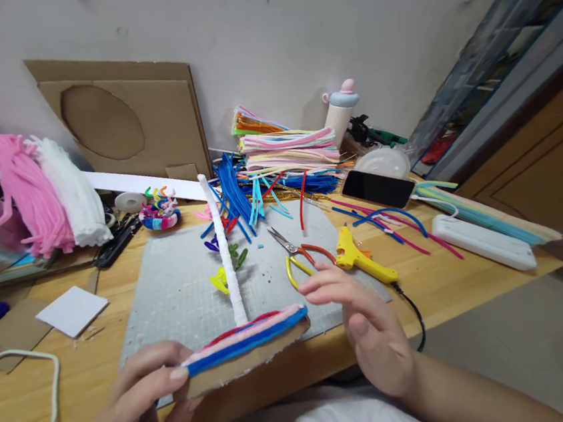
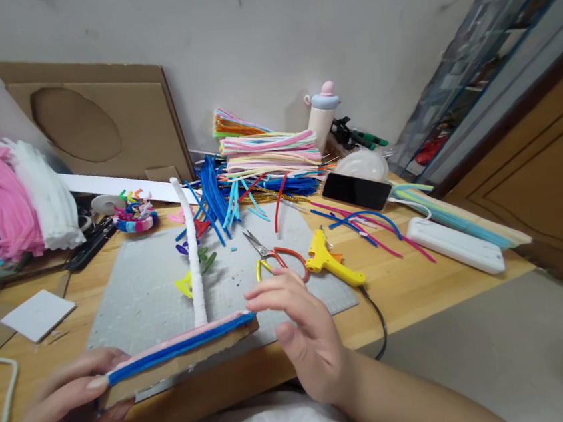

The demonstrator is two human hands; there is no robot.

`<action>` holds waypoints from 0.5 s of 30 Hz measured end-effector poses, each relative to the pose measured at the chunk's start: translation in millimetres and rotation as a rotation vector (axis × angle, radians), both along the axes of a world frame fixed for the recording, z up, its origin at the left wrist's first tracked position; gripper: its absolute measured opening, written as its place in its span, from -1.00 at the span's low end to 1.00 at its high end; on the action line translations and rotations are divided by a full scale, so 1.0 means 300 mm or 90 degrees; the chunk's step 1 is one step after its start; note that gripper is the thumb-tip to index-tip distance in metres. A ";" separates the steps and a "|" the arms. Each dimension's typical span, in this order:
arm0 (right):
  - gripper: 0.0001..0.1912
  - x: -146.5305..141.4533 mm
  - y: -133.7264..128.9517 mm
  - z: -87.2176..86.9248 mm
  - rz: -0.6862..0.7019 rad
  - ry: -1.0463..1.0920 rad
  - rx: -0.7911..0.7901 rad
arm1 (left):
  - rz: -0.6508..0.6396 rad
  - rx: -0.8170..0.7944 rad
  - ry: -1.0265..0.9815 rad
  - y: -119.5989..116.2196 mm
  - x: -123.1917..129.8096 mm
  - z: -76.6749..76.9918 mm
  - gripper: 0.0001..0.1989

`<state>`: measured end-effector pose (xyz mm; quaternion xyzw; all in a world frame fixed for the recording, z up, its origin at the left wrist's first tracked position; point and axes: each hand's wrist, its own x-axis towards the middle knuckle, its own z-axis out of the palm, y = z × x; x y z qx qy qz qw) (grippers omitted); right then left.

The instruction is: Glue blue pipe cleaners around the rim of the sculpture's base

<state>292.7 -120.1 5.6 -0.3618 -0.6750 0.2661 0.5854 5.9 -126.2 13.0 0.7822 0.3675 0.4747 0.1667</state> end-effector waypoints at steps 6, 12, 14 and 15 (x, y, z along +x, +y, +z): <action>-0.64 0.008 -0.028 -0.007 -0.014 -0.150 0.080 | 0.017 -0.016 -0.005 -0.005 -0.015 -0.026 -0.62; -0.70 0.014 -0.024 0.009 -0.002 -0.136 0.042 | 0.021 0.010 0.012 -0.002 -0.006 -0.013 -0.60; -0.69 0.019 -0.029 0.020 -0.026 -0.117 0.029 | 0.006 0.040 0.036 -0.003 0.002 0.006 -0.61; -0.67 0.022 -0.033 0.029 -0.033 -0.125 0.037 | -0.006 0.054 0.057 -0.005 0.007 0.014 -0.61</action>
